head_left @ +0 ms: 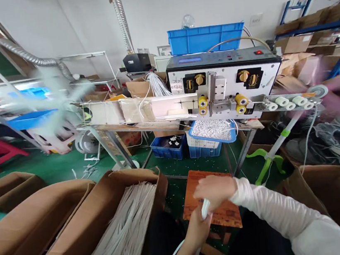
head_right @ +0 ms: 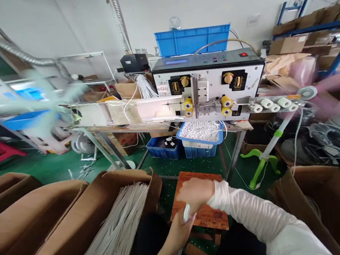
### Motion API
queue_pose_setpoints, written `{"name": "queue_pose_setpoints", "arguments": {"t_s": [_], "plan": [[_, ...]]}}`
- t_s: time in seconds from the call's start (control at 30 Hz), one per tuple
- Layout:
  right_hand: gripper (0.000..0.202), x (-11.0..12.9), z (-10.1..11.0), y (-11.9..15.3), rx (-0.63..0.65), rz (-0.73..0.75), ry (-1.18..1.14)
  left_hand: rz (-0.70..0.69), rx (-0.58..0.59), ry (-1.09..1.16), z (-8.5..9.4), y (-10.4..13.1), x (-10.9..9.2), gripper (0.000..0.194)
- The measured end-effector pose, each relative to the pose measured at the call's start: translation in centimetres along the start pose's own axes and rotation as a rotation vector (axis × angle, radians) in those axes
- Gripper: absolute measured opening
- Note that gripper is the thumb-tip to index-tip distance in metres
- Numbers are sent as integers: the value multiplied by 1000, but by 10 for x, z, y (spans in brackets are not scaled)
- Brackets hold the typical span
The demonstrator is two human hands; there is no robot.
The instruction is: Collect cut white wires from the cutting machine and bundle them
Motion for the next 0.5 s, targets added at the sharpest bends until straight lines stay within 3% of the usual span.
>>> {"name": "queue_pose_setpoints", "arguments": {"t_s": [0.07,0.17,0.23,0.3,0.37,0.5], "plan": [[40,-3,36,-30,-93,27,-132,56,52,139,10,-3,5,41],[47,-33,81,-75,-598,-184,-462,105,51,416,25,-5,4,60],[41,-59,98,-97,-973,-336,-690,101,46,548,36,-2,-3,60],[34,-80,108,-113,-1249,-444,-812,97,64,620,45,5,-11,57],[30,-93,119,-126,-1392,-503,-816,90,80,674,53,13,-19,53],[33,-100,134,-144,-1460,-521,-775,78,94,757,65,25,-32,49]]}}
Point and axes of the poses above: each hand's wrist, its own y-axis away from the middle knuckle, its own z-axis out of the back of the hand, x = y × z, the point moved 3 cm from there along -y, towards the middle knuckle, and after that the axes turned 9 degrees about z, right-handed, at the moved point
